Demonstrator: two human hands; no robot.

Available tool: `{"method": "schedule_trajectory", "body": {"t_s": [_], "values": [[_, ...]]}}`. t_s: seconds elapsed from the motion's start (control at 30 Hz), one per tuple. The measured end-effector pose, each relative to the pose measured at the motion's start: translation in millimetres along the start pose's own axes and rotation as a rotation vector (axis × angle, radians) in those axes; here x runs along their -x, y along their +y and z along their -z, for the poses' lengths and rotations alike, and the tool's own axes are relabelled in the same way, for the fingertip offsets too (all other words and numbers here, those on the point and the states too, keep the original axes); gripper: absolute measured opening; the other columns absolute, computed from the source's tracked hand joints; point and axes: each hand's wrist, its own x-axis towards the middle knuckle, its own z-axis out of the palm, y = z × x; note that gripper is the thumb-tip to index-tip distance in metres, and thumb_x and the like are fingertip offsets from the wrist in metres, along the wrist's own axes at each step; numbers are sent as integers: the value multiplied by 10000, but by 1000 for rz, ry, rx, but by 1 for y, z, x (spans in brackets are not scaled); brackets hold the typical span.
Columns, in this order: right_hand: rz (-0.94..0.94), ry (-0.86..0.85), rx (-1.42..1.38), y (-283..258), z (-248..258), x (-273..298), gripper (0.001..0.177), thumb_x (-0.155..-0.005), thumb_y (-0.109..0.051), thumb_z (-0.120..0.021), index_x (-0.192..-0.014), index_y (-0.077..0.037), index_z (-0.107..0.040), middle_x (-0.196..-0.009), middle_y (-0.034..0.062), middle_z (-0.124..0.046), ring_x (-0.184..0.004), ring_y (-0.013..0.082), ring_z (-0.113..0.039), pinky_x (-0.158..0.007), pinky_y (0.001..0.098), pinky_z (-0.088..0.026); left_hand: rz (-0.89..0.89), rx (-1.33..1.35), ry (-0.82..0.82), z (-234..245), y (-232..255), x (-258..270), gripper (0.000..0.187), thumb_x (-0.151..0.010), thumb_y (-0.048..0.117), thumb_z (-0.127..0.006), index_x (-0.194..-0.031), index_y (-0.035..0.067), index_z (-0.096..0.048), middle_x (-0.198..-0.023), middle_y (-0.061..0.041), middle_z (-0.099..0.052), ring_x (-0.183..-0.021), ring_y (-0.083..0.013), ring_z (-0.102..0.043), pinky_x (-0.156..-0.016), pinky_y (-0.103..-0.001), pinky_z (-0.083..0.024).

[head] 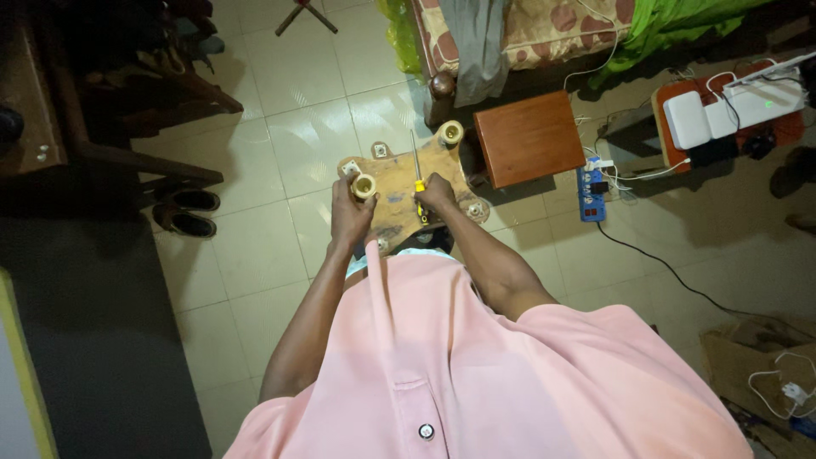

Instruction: The person uses a screwdriver to attach cylindrical wooden legs to a small wooden stool. They repeatedly pick up legs, align them with the stool, and tighten screws to secure each leg in place.

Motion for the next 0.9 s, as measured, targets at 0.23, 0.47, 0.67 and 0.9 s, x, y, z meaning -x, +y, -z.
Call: {"method": "schedule_trajectory", "body": {"t_s": [0.23, 0.47, 0.67, 0.9], "values": [[-2, 28, -56, 6, -1, 4, 578, -709, -363, -876, -1048, 0, -580, -963, 202, -707, -939, 368, -718, -825, 474, -563, 112, -11, -63, -2, 6, 4, 605, -860, 154, -799, -1386, 78, -509, -1303, -178, -540, -1166, -334, -636, -975, -413, -535], [112, 197, -14, 7, 2, 9, 582, -720, -406, -913, -1029, -15, -612, -984, 220, -678, -946, 400, -665, -785, 488, -528, 22, -1, -48, -8, 6, 3, 598, -830, 146, -827, -1349, 75, -539, -1288, -174, -569, -1171, -348, -628, -973, -414, -529], [83, -80, -512, -38, 26, 36, 504, -887, -434, -786, -1143, -34, -617, -1023, 133, -707, -833, 215, -705, -708, 337, -563, -88, 32, -1, -2, 24, 1, 577, -827, 67, -812, -1343, 78, -554, -1291, -170, -583, -1194, -361, -616, -1000, -416, -528], [214, -357, -861, -86, 51, 75, 394, -929, -295, -707, -1223, -52, -606, -1032, 37, -704, -828, 116, -713, -697, 261, -616, -36, 20, -99, 4, 43, 0, 622, -811, 20, -753, -1388, 108, -539, -1342, -160, -533, -1195, -314, -624, -1011, -360, -577]]}}
